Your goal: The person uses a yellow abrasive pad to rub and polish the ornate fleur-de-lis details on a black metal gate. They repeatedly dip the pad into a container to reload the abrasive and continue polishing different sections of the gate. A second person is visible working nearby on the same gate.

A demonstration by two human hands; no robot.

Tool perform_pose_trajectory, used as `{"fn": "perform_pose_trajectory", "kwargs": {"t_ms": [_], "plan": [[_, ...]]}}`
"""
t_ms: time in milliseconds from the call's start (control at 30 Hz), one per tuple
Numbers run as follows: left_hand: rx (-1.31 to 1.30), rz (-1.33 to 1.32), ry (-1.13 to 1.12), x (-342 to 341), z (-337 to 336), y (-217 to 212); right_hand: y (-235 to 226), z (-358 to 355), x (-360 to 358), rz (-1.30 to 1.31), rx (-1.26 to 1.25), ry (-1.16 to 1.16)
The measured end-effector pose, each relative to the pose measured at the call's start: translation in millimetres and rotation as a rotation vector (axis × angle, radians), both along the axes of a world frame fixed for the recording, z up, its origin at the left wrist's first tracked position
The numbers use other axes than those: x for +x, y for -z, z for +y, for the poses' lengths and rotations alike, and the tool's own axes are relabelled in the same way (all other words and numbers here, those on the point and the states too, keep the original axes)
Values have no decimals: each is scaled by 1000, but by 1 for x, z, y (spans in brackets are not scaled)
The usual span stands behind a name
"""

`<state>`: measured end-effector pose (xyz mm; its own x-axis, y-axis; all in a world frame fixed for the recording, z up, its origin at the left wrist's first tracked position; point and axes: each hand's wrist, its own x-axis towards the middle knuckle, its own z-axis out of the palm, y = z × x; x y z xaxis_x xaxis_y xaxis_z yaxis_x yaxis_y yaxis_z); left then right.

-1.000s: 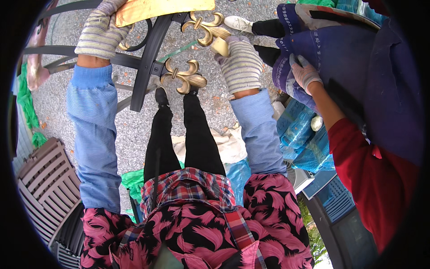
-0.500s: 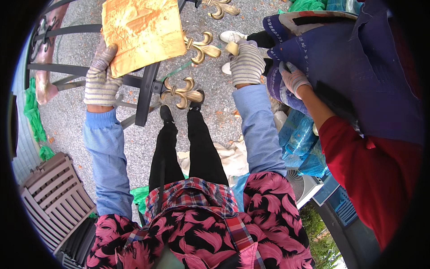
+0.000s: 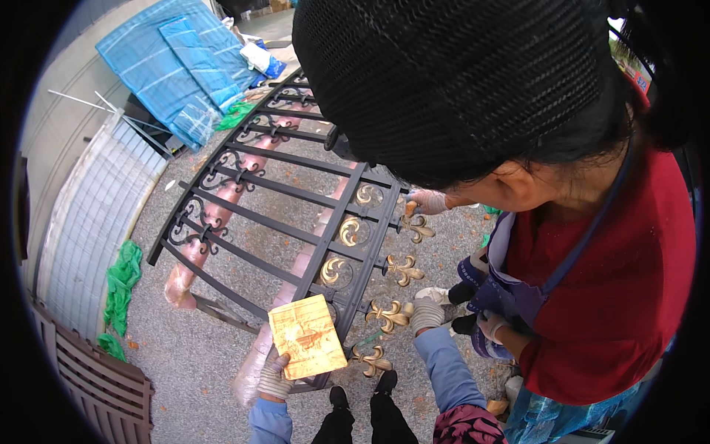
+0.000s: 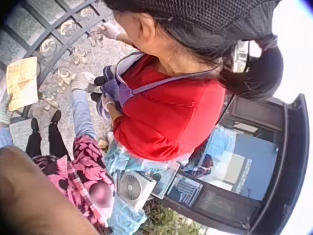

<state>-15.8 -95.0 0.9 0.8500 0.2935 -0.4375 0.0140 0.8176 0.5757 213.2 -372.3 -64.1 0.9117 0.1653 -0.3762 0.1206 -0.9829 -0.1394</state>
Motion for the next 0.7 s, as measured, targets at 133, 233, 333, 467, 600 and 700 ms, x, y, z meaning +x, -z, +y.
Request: {"fn": "perform_pose_trajectory", "kwargs": {"t_ms": [133,233,333,467,600,700], "plan": [[-7,-12,-41,-14,1,-3,17,-19,-12,70,-54,-29],[-11,-34,-40,-32,9,3,14,-35,-18,134,2,158],[-74,-47,-33,-48,15,-8,-4,-56,-58,45,23,196],[90,-87,-33,-59,12,-55,-44,-59,-103,107,-95,260],[103,-64,17,-87,64,-22,-36,-59,-141,-207,266,432],[-16,72,32,-100,73,-14,-13,-53,-142,-11,325,476]]}}
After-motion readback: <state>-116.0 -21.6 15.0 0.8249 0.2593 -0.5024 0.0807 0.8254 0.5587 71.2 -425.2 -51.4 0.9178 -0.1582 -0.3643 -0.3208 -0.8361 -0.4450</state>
